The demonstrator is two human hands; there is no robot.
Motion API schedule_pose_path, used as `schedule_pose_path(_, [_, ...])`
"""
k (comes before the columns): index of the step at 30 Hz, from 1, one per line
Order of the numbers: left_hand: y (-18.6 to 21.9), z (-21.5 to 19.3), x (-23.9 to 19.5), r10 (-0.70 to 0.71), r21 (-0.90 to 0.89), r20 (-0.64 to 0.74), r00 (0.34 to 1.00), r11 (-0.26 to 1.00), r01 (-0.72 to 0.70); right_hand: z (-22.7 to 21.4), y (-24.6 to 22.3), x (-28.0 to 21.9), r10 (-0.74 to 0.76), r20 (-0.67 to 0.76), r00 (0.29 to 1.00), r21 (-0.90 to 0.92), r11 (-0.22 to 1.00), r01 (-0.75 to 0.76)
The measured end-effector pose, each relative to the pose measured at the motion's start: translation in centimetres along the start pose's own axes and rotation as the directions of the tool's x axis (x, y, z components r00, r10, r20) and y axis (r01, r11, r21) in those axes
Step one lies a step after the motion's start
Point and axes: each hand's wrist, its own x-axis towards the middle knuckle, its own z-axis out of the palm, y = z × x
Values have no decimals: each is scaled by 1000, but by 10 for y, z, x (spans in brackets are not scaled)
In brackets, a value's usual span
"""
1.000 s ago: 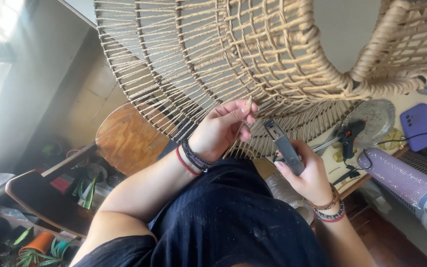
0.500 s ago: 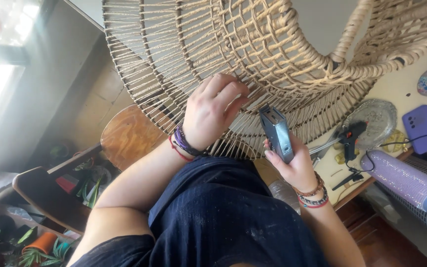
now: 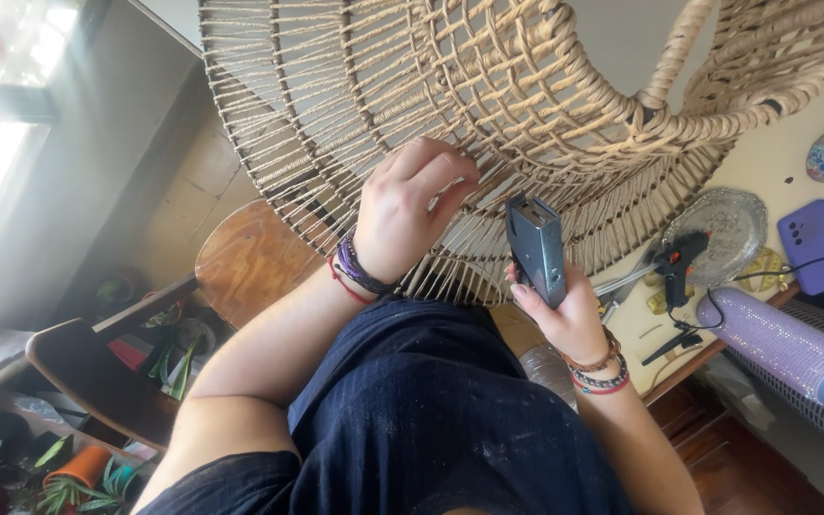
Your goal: Assembling and finishing a woven lampshade by trimming excess twine and applying hot glue to secure the structure.
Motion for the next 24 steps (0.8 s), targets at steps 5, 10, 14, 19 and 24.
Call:
schedule_pose_path(5, [-1, 0, -5, -11, 3, 17, 1000, 1000, 10, 5, -1, 6, -28, -4, 1000, 13, 1000, 29])
schedule_pose_path(10, [-9, 7, -14, -100, -98, -28, 995, 990, 97, 7, 2, 5, -33, -6, 999, 48, 998, 33])
schedule_pose_path(14, [-1, 1, -8, -4, 22, -15, 1000, 1000, 5, 7, 2, 6, -41, 4, 999, 60, 997, 41])
schedule_pose_path(19, [-5, 4, -4, 127, 152, -15, 992, 981, -124, 16, -3, 14, -110, 26, 994, 161, 981, 105])
schedule_pose_path(24, [-14, 5, -11, 276, 258, 10, 961, 928, -269, 31, -35, 30, -284, 51, 958, 287, 923, 258])
